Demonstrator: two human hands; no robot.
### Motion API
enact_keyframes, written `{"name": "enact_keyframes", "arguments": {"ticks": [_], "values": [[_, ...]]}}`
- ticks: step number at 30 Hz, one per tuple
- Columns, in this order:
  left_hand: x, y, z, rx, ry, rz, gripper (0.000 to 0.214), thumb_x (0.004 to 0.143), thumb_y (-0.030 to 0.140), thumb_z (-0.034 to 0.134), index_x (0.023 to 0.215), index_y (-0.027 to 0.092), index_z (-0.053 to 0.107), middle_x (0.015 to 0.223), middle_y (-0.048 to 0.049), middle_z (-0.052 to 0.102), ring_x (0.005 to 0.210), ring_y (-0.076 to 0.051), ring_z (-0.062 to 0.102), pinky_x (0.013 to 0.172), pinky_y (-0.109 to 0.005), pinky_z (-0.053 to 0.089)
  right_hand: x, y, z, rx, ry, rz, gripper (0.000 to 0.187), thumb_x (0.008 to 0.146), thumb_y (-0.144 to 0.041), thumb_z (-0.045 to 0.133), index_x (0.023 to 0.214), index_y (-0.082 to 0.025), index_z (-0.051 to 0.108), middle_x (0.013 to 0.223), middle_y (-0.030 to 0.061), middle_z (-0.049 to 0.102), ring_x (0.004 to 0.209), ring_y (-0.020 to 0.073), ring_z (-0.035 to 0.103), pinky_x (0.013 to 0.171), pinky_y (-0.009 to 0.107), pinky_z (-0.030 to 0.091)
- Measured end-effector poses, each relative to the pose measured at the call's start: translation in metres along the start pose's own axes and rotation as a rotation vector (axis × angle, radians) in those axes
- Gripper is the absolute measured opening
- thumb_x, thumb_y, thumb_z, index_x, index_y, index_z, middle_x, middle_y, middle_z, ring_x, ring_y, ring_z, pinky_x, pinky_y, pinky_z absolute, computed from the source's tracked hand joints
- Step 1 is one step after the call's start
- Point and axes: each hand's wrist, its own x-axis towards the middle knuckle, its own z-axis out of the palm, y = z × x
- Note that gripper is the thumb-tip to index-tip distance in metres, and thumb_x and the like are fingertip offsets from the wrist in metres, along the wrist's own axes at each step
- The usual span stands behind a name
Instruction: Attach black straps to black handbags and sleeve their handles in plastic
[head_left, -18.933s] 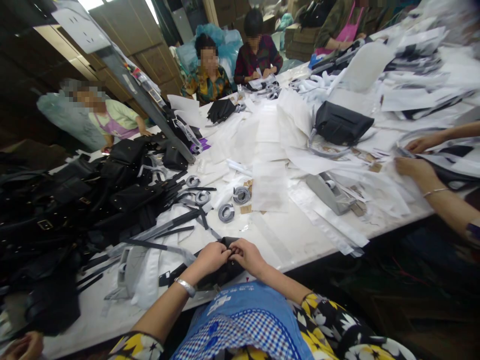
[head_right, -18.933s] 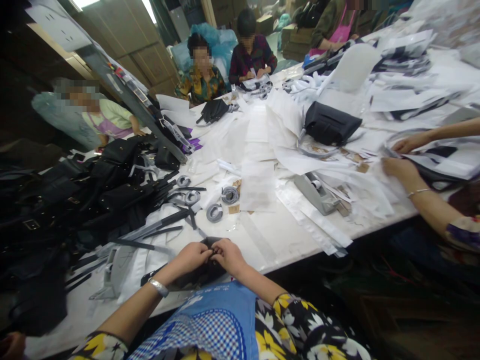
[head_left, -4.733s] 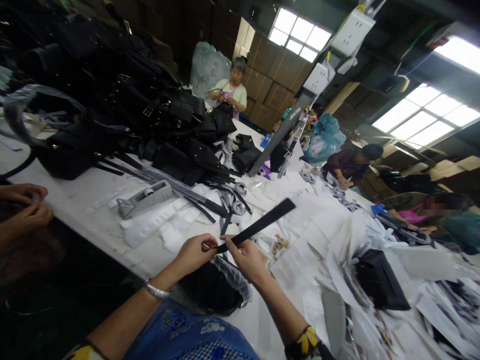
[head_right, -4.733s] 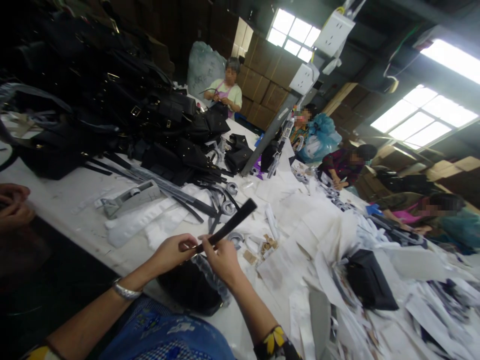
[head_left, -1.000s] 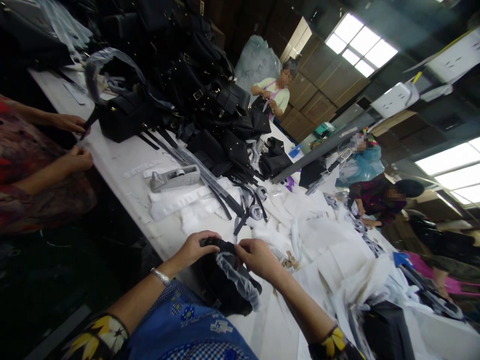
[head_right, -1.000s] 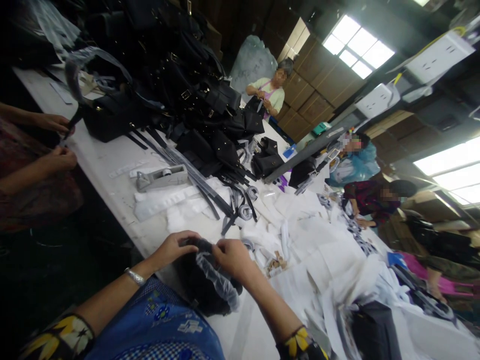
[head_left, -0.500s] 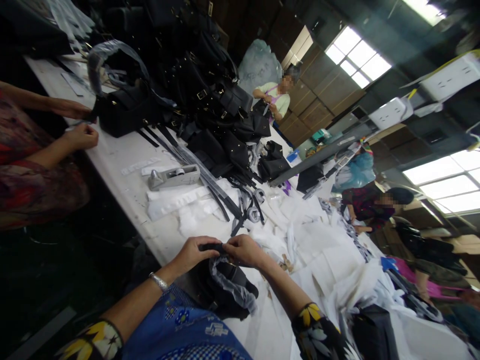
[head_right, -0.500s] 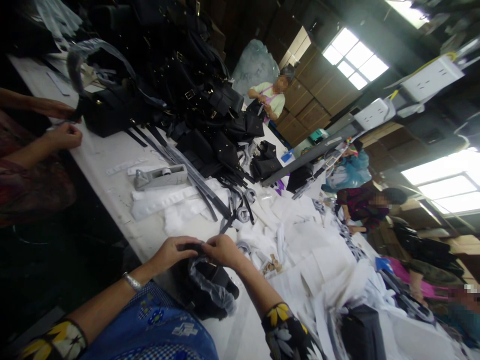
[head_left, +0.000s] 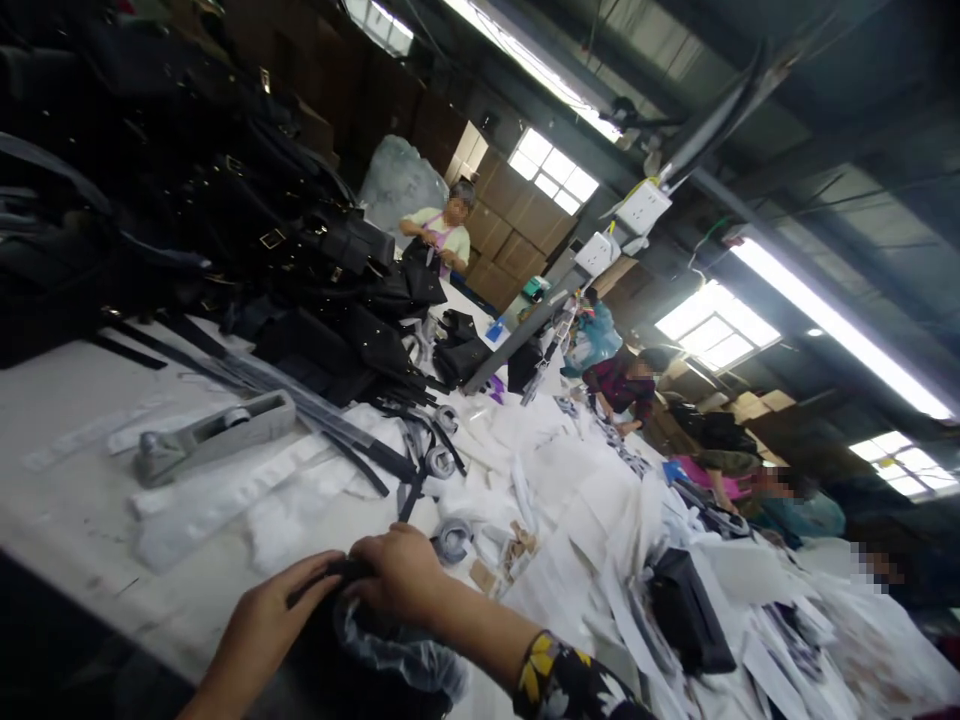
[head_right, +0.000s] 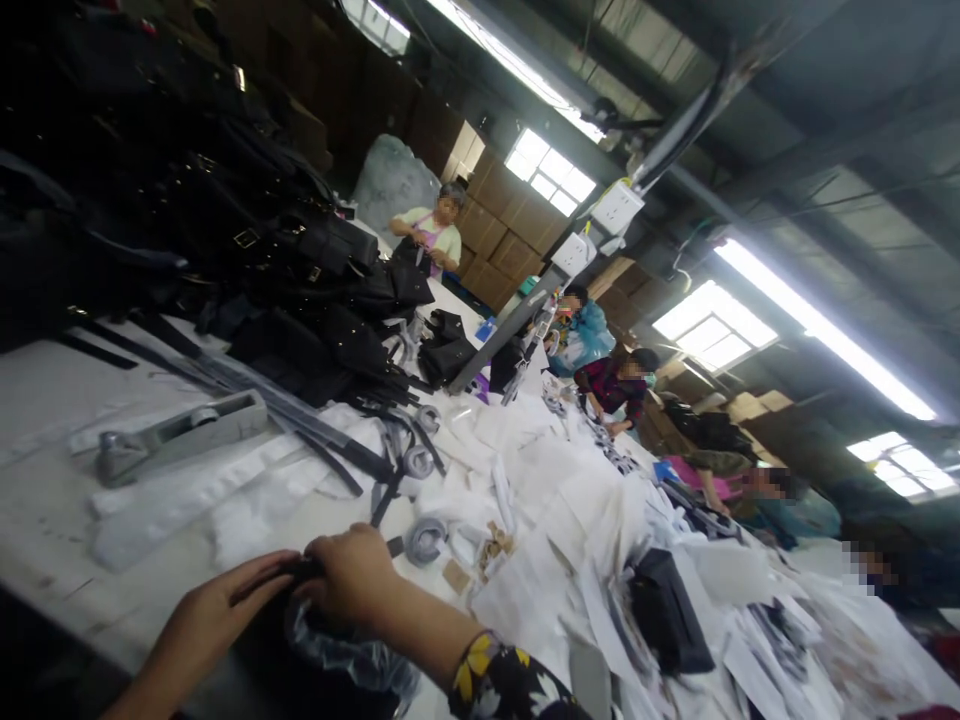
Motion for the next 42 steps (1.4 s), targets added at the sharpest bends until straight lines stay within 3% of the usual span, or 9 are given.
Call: {"name": "enact_keyframes", "arguments": {"ticks": [5,9,17,21,24,27,32,38,42], "values": [[-0.017,0.032,0.003,0.124,0.126,-0.003,0.022,0.074,0.044,0.065,0.087,0.028,0.073,0.091,0.0022,0.077,0.089,-0.024,0.072,0.078,-0.028,0.056,0.002,-0.006,-0.005,-0.031,-0.012,0.007,0.026,0.084,-0.039,0.067,0.103,-0.022,0.065,0.092,0.0050,0.073,0.090,0.0225,0.066,0.103,0.038,0.036],[-0.015,0.030,-0.004,0.057,0.122,-0.024,0.023,0.074,0.043,0.067,0.086,0.024,0.070,0.084,-0.0003,0.076,0.083,-0.023,0.072,0.077,-0.029,0.056,0.000,-0.001,-0.009,-0.035,-0.021,-0.021,0.030,0.083,-0.041,0.069,0.105,-0.021,0.065,0.090,0.0058,0.073,0.089,0.0221,0.066,0.105,0.038,0.034],[-0.005,-0.052,-0.099,0.134,0.284,-0.183,0.040,0.064,0.052,0.069,0.088,0.020,0.068,0.088,-0.0066,0.076,0.090,-0.028,0.071,0.085,-0.036,0.053,-0.004,0.014,-0.018,-0.052,-0.102,0.041,0.025,0.079,-0.037,0.070,0.098,-0.022,0.071,0.079,0.0067,0.072,0.080,0.0246,0.066,0.079,0.034,0.045],[-0.007,-0.088,-0.116,0.166,0.295,-0.225,0.041,0.067,0.052,0.065,0.092,0.019,0.067,0.091,-0.0092,0.076,0.095,-0.029,0.070,0.086,-0.038,0.053,-0.006,0.017,-0.030,0.168,-0.136,0.036,0.030,0.077,-0.035,0.072,0.104,-0.022,0.069,0.084,0.0043,0.071,0.075,0.0202,0.064,0.066,0.027,0.043],[-0.008,-0.085,-0.109,0.242,0.266,-0.196,0.039,0.069,0.050,0.062,0.093,0.019,0.068,0.093,-0.0096,0.076,0.095,-0.030,0.070,0.087,-0.039,0.054,-0.009,0.027,-0.041,0.349,-0.078,-0.012,0.032,0.076,-0.025,0.072,0.106,-0.019,0.066,0.088,0.0029,0.070,0.076,0.0164,0.063,0.068,0.024,0.043],[-0.004,-0.049,-0.087,0.354,0.211,0.016,0.041,0.079,0.048,0.056,0.106,0.020,0.069,0.117,-0.0098,0.070,0.113,-0.029,0.062,0.102,-0.042,0.046,-0.013,0.040,-0.048,0.412,0.026,-0.053,0.028,0.077,-0.019,0.070,0.105,-0.019,0.066,0.087,0.0016,0.069,0.077,0.0152,0.062,0.071,0.024,0.044],[0.017,0.004,-0.035,0.237,-0.250,0.272,0.041,0.089,0.044,0.054,0.123,0.024,0.063,0.131,-0.0053,0.063,0.123,-0.023,0.055,0.109,-0.038,0.041,-0.023,0.044,-0.047,0.368,0.190,-0.004,0.024,0.079,-0.012,0.066,0.102,-0.020,0.067,0.093,0.0038,0.069,0.085,0.0184,0.062,0.077,0.028,0.045],[0.049,-0.011,-0.025,0.137,-0.385,0.294,0.045,0.088,0.041,0.055,0.129,0.022,0.059,0.133,-0.0096,0.060,0.127,-0.025,0.052,0.110,-0.044,0.037,-0.039,0.022,-0.017,0.353,0.427,0.189,0.029,0.086,-0.012,0.056,0.111,-0.022,0.064,0.107,0.0069,0.068,0.102,0.0219,0.061,0.099,0.041,0.041],[0.073,-0.013,-0.028,0.082,-0.488,0.329,0.043,0.088,0.040,0.058,0.127,0.023,0.061,0.133,-0.0087,0.060,0.126,-0.023,0.052,0.113,-0.042,0.034,-0.047,-0.008,0.006,0.187,0.709,0.423,0.033,0.089,-0.012,0.049,0.116,-0.024,0.063,0.133,0.0090,0.057,0.130,0.0271,0.044,0.111,0.055,0.029]]}}
